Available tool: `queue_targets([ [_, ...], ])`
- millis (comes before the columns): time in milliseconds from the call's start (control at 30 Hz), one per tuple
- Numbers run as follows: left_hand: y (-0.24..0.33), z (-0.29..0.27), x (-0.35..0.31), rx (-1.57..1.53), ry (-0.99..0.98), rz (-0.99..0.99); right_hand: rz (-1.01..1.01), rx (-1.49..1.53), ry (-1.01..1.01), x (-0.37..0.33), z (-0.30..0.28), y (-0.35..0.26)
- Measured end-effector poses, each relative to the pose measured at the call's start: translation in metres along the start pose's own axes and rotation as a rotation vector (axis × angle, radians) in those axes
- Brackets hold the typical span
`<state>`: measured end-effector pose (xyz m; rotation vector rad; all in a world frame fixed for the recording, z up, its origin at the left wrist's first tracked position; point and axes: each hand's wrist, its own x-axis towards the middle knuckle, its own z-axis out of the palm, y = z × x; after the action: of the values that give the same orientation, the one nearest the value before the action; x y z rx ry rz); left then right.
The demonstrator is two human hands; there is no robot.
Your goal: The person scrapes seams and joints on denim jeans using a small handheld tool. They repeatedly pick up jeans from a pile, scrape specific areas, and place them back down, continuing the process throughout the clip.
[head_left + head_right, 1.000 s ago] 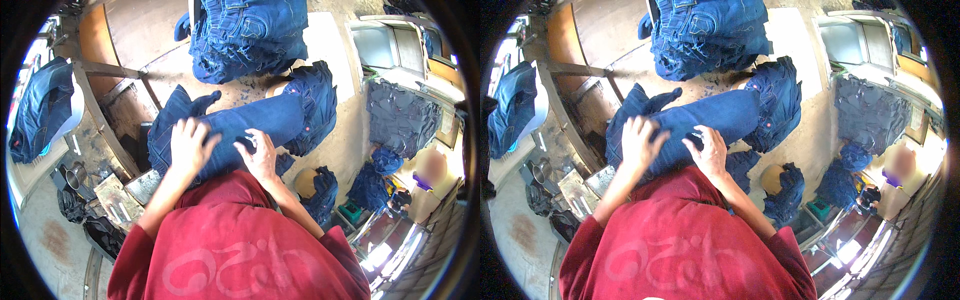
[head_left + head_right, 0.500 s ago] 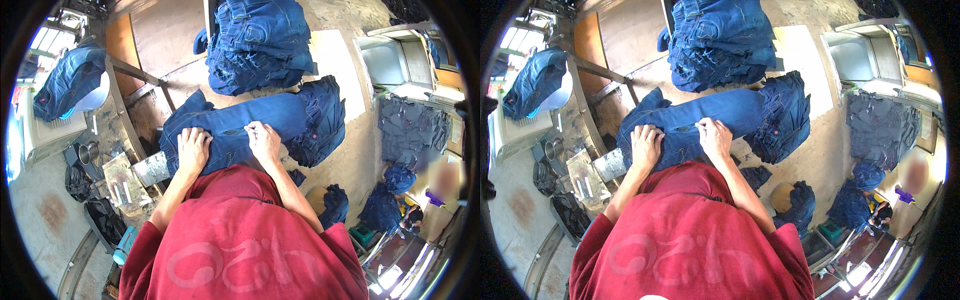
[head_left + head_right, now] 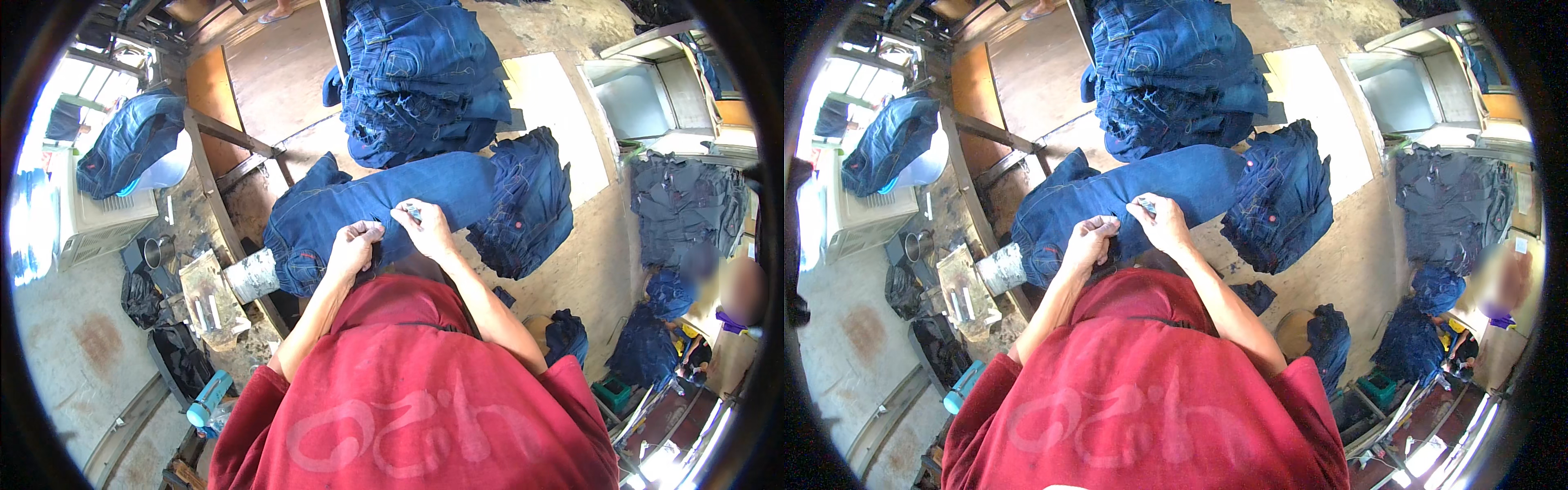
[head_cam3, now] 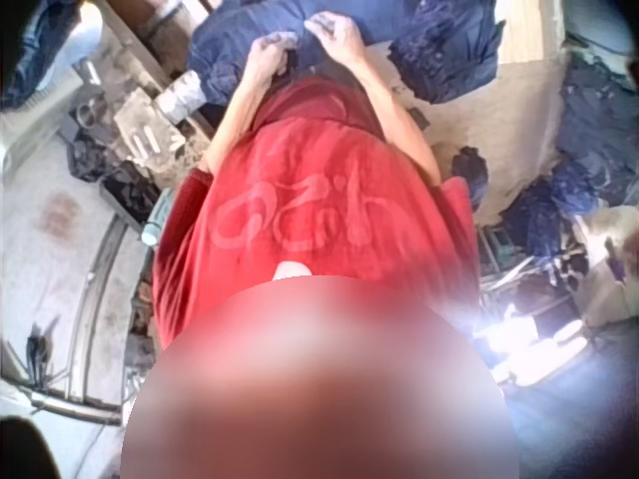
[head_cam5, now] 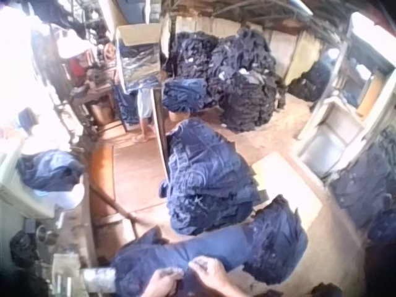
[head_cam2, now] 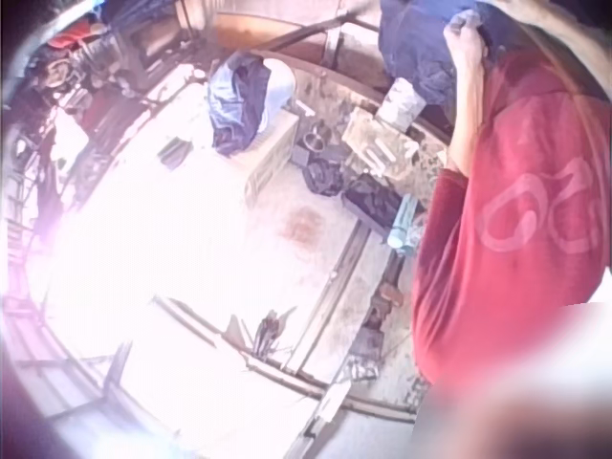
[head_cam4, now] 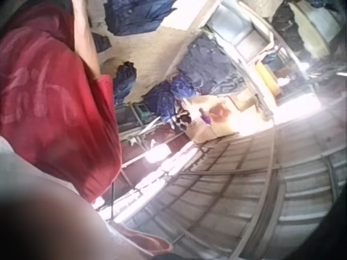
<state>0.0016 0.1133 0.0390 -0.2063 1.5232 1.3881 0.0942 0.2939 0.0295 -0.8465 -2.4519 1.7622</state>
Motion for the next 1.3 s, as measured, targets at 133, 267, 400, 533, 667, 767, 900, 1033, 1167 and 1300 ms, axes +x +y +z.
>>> queue_targets([
  [133,-0.012,0.006,-0.012,0.015,0.064,0.079,-0.053,-0.007,0.015,-0.002,-0.005,0.001],
  [267,-0.010,0.007,-0.033,-0.144,0.105,0.041,-0.040,-0.060,-0.032,-0.004,-0.010,-0.004],
  [400,0.001,0.008,-0.041,-0.275,0.100,-0.109,-0.038,-0.056,-0.043,-0.006,-0.012,-0.007],
  [533,0.010,0.012,-0.025,0.079,-0.008,0.059,-0.053,-0.053,-0.034,-0.007,-0.013,-0.008],
  [667,0.004,0.012,-0.024,0.066,0.033,0.039,-0.099,-0.079,-0.015,-0.008,-0.014,-0.009],
  [767,-0.001,0.009,-0.039,-0.003,0.064,0.009,-0.110,-0.076,-0.020,-0.012,-0.014,-0.012],
  [900,0.007,0.011,-0.045,-0.099,0.103,-0.064,-0.066,-0.089,-0.058,-0.015,-0.016,-0.013],
  [1033,0.019,0.018,-0.029,0.262,-0.006,0.051,-0.111,-0.045,-0.022,-0.013,-0.016,-0.012],
  [1167,0.014,0.020,-0.033,0.187,0.072,0.017,-0.123,-0.094,-0.013,-0.016,-0.013,-0.011],
  [1300,0.007,0.015,-0.053,0.037,0.119,-0.050,-0.146,-0.100,-0.028,-0.020,-0.010,-0.014],
])
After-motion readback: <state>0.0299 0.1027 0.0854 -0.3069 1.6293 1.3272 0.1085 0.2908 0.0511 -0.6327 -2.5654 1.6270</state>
